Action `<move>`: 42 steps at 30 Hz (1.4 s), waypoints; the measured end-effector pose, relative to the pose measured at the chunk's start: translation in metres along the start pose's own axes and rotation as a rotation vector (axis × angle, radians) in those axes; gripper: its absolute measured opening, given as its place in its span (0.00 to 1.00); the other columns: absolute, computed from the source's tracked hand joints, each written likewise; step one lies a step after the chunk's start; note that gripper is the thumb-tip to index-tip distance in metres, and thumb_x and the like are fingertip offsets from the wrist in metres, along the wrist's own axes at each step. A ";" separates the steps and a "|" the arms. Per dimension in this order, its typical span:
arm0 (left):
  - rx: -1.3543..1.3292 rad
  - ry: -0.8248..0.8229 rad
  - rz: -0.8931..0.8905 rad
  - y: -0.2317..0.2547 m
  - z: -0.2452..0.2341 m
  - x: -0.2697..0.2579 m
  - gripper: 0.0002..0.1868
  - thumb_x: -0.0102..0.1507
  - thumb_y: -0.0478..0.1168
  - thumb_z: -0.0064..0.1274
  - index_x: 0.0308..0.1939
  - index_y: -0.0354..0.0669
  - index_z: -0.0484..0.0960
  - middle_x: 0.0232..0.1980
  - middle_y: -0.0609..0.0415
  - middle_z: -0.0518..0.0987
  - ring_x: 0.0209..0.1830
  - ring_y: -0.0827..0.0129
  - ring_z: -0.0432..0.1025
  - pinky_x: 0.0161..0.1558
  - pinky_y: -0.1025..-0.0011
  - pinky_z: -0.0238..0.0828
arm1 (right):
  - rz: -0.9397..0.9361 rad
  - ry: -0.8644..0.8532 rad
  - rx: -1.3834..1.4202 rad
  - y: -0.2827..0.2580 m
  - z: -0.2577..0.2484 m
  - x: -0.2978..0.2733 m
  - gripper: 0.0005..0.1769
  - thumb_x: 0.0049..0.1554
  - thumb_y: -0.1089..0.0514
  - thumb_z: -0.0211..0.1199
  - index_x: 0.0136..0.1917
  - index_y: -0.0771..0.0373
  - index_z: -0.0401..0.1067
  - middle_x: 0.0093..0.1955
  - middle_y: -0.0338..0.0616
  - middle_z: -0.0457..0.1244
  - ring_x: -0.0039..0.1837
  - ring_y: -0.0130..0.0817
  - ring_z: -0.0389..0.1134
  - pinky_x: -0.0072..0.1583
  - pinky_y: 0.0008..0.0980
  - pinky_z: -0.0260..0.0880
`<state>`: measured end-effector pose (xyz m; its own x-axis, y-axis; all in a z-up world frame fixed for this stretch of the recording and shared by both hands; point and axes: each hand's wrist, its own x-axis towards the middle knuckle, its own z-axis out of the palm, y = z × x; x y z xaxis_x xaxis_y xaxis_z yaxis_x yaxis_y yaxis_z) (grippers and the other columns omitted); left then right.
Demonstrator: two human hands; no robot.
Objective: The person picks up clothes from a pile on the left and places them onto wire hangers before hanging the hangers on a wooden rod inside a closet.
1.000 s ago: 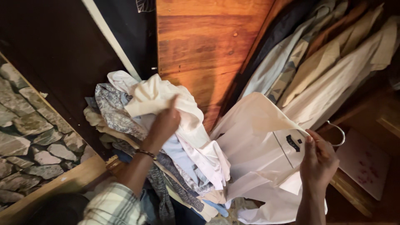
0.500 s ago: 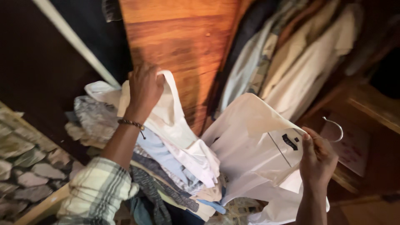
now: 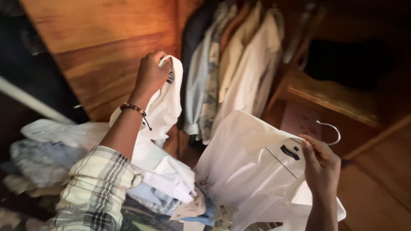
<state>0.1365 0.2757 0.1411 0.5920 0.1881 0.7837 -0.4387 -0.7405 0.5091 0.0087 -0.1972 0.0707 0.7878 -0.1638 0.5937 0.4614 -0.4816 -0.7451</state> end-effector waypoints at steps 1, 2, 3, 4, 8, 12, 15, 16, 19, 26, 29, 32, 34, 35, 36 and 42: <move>-0.040 -0.024 -0.007 0.013 0.012 0.001 0.09 0.64 0.39 0.57 0.38 0.33 0.81 0.38 0.37 0.82 0.40 0.47 0.79 0.40 0.58 0.73 | 0.002 -0.001 -0.011 0.001 -0.009 0.001 0.11 0.66 0.60 0.61 0.58 0.68 0.78 0.51 0.40 0.70 0.48 0.23 0.65 0.50 0.22 0.65; -0.076 -0.044 -0.013 0.026 0.021 0.001 0.09 0.64 0.39 0.56 0.38 0.34 0.81 0.38 0.39 0.82 0.40 0.49 0.79 0.41 0.59 0.73 | -0.001 -0.003 -0.018 0.003 -0.017 0.001 0.11 0.66 0.60 0.61 0.57 0.68 0.78 0.51 0.40 0.70 0.48 0.23 0.66 0.50 0.22 0.65; -0.113 -0.064 -0.020 0.039 0.029 0.002 0.09 0.64 0.40 0.55 0.38 0.34 0.81 0.38 0.40 0.83 0.40 0.51 0.80 0.41 0.61 0.74 | 0.009 -0.009 -0.004 0.003 -0.025 0.001 0.11 0.66 0.59 0.61 0.56 0.68 0.78 0.52 0.40 0.70 0.48 0.22 0.66 0.50 0.22 0.66; -0.122 -0.081 -0.006 0.050 0.036 0.005 0.09 0.64 0.39 0.55 0.38 0.34 0.81 0.38 0.40 0.83 0.39 0.51 0.80 0.41 0.61 0.74 | 0.018 -0.017 0.010 0.003 -0.033 0.002 0.11 0.66 0.59 0.61 0.55 0.68 0.78 0.52 0.39 0.70 0.48 0.22 0.66 0.50 0.22 0.66; -0.134 -0.110 0.104 0.094 0.068 0.013 0.08 0.64 0.39 0.56 0.38 0.35 0.81 0.37 0.42 0.83 0.38 0.51 0.79 0.39 0.59 0.73 | 0.091 -0.031 -0.069 0.003 -0.067 0.003 0.14 0.65 0.57 0.61 0.59 0.66 0.78 0.47 0.41 0.70 0.47 0.23 0.67 0.48 0.23 0.66; -0.229 -0.069 0.280 0.138 0.100 0.009 0.08 0.64 0.39 0.57 0.40 0.36 0.81 0.39 0.41 0.82 0.39 0.50 0.79 0.38 0.58 0.74 | 0.152 -0.056 -0.134 0.004 -0.099 0.005 0.15 0.65 0.56 0.61 0.60 0.66 0.79 0.45 0.43 0.71 0.45 0.25 0.66 0.46 0.25 0.65; -0.196 -0.193 0.155 0.178 0.120 0.005 0.10 0.63 0.42 0.58 0.39 0.37 0.81 0.34 0.42 0.81 0.34 0.50 0.79 0.36 0.56 0.73 | 0.122 -0.108 -0.098 0.012 -0.121 0.009 0.16 0.64 0.56 0.61 0.59 0.67 0.79 0.46 0.43 0.71 0.47 0.25 0.68 0.49 0.25 0.67; -0.179 -0.178 0.176 0.192 0.126 0.002 0.10 0.63 0.42 0.58 0.38 0.37 0.81 0.34 0.42 0.82 0.34 0.49 0.78 0.36 0.55 0.72 | 0.133 -0.125 -0.091 0.015 -0.128 0.010 0.16 0.63 0.56 0.61 0.58 0.68 0.79 0.47 0.43 0.71 0.48 0.26 0.69 0.49 0.26 0.67; -0.117 -0.154 0.215 0.230 0.145 -0.004 0.10 0.62 0.42 0.59 0.34 0.38 0.81 0.32 0.42 0.82 0.34 0.45 0.77 0.35 0.52 0.72 | 0.204 -0.168 -0.042 0.024 -0.149 0.010 0.17 0.62 0.55 0.61 0.57 0.68 0.79 0.47 0.43 0.73 0.49 0.28 0.71 0.51 0.28 0.70; 0.024 -0.158 0.229 0.277 0.201 -0.001 0.12 0.65 0.43 0.54 0.32 0.38 0.79 0.31 0.38 0.81 0.32 0.41 0.77 0.34 0.48 0.72 | 0.405 -0.287 -0.125 0.035 -0.212 0.008 0.19 0.60 0.53 0.60 0.52 0.69 0.83 0.45 0.49 0.71 0.49 0.35 0.75 0.51 0.36 0.74; 0.049 -0.176 0.248 0.285 0.233 -0.005 0.11 0.64 0.42 0.53 0.33 0.38 0.81 0.33 0.38 0.82 0.34 0.40 0.77 0.36 0.48 0.73 | 0.538 -0.325 -0.065 0.040 -0.229 0.005 0.18 0.60 0.51 0.61 0.52 0.67 0.79 0.45 0.50 0.73 0.48 0.37 0.76 0.51 0.38 0.75; 0.037 -0.252 0.229 0.299 0.256 -0.011 0.13 0.62 0.45 0.55 0.34 0.36 0.83 0.34 0.37 0.82 0.34 0.40 0.78 0.35 0.47 0.73 | 0.547 -0.324 -0.042 0.050 -0.239 0.002 0.16 0.58 0.55 0.60 0.52 0.68 0.79 0.44 0.49 0.74 0.47 0.36 0.76 0.51 0.37 0.75; 0.028 -0.357 0.208 0.309 0.264 -0.019 0.16 0.60 0.48 0.58 0.34 0.36 0.85 0.35 0.36 0.82 0.36 0.40 0.78 0.36 0.47 0.74 | 0.497 -0.348 -0.051 0.057 -0.241 0.001 0.17 0.58 0.55 0.60 0.52 0.68 0.82 0.43 0.48 0.74 0.47 0.34 0.75 0.50 0.35 0.76; 0.030 -0.428 0.198 0.314 0.267 -0.023 0.18 0.60 0.51 0.59 0.34 0.37 0.86 0.36 0.36 0.82 0.37 0.41 0.78 0.37 0.48 0.74 | 0.472 -0.360 -0.055 0.060 -0.242 0.000 0.18 0.58 0.55 0.60 0.52 0.68 0.83 0.43 0.47 0.74 0.46 0.33 0.75 0.49 0.34 0.76; 0.034 -0.501 0.185 0.317 0.270 -0.028 0.20 0.60 0.53 0.59 0.34 0.37 0.87 0.37 0.36 0.82 0.38 0.41 0.79 0.38 0.49 0.75 | 0.478 -0.367 -0.069 0.062 -0.242 0.000 0.18 0.58 0.55 0.60 0.52 0.69 0.83 0.42 0.47 0.75 0.46 0.32 0.75 0.49 0.34 0.76; -0.133 -0.667 0.143 0.326 0.284 -0.051 0.23 0.65 0.53 0.54 0.32 0.34 0.85 0.35 0.36 0.83 0.37 0.45 0.80 0.41 0.52 0.76 | 0.614 -0.442 -0.135 0.056 -0.240 0.003 0.17 0.56 0.53 0.66 0.53 0.65 0.84 0.42 0.45 0.76 0.45 0.29 0.75 0.49 0.32 0.76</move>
<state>0.1553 -0.1582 0.1659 0.7925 -0.3741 0.4816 -0.5974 -0.6350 0.4898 -0.0609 -0.4315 0.1043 0.9896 -0.0896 -0.1123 -0.1427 -0.5211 -0.8415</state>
